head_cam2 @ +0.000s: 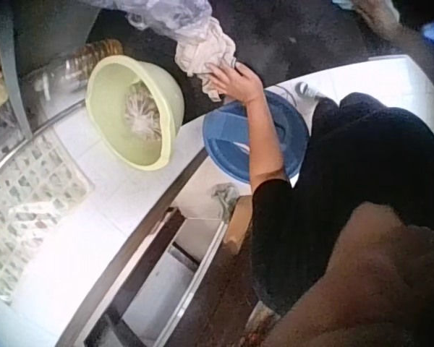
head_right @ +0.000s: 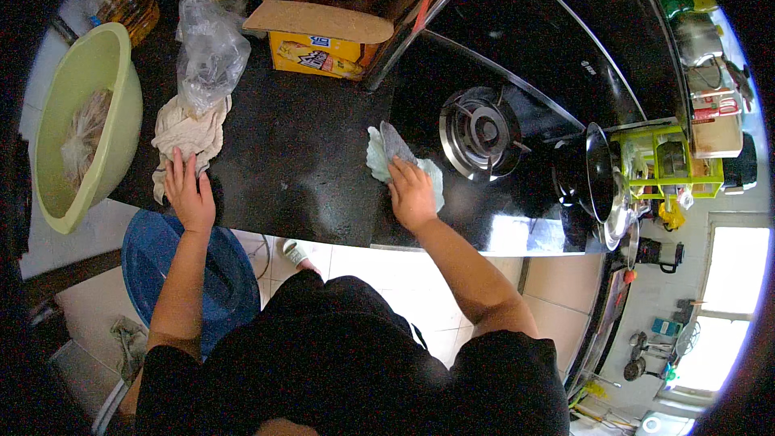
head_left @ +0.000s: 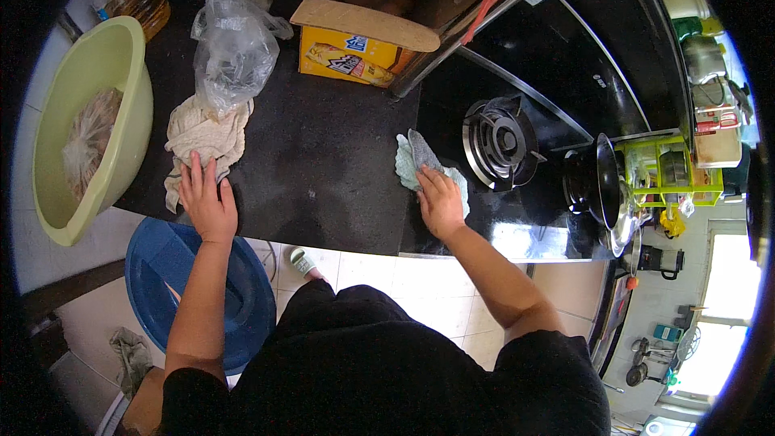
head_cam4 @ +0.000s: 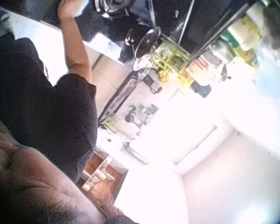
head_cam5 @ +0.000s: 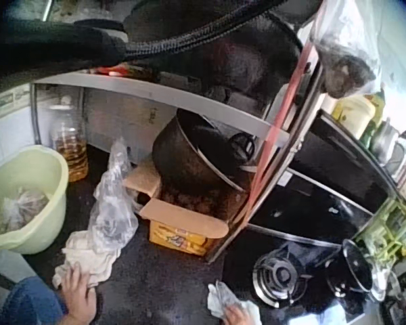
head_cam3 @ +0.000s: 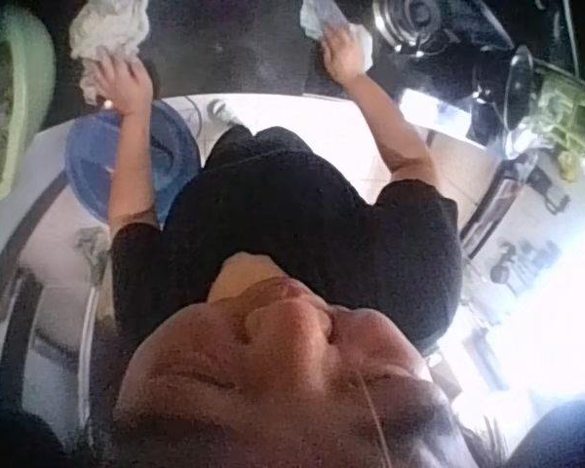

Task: The person cleans a black glass stovetop using a grey cloth. They wipe the surface around the burners and the adjacent countertop, repeatedly rinsing the cloth in a sink filled with water and wringing it out before continuing the cleaning process.

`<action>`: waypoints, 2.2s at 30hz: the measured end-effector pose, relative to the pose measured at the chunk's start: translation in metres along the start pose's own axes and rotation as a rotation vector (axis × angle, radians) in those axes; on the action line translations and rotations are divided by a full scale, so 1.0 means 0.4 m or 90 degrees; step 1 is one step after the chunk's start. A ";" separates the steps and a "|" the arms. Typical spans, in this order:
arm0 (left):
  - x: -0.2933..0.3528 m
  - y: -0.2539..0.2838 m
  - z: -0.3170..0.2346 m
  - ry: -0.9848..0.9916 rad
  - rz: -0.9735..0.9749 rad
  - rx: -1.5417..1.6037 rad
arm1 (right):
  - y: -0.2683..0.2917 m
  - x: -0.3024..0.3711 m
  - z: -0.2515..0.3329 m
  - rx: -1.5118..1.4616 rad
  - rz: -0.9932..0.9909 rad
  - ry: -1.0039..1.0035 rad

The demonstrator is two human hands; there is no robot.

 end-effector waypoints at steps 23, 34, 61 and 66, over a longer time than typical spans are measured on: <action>-0.013 0.019 -0.020 0.020 -0.013 0.041 | -0.072 -0.379 0.141 -0.035 -0.204 -0.075; -0.006 0.017 -0.006 0.036 -0.015 0.065 | -0.060 -0.396 0.105 -0.021 -0.241 -0.041; 0.084 0.169 -0.625 -0.209 0.108 0.549 | 0.168 0.196 0.017 -0.388 -0.154 -0.085; 0.303 0.039 -0.995 -0.172 0.494 0.521 | 0.251 0.288 -0.140 -0.339 -0.299 -0.108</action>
Point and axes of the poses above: each hand's wrist, its own x-axis away from the middle knuckle, its own y-axis out of the back of the hand, z = x × y, the point moved 10 cm from there along -x, towards the middle knuckle, and after that the axes turned 14 degrees about -x, right-handed, at the moved point
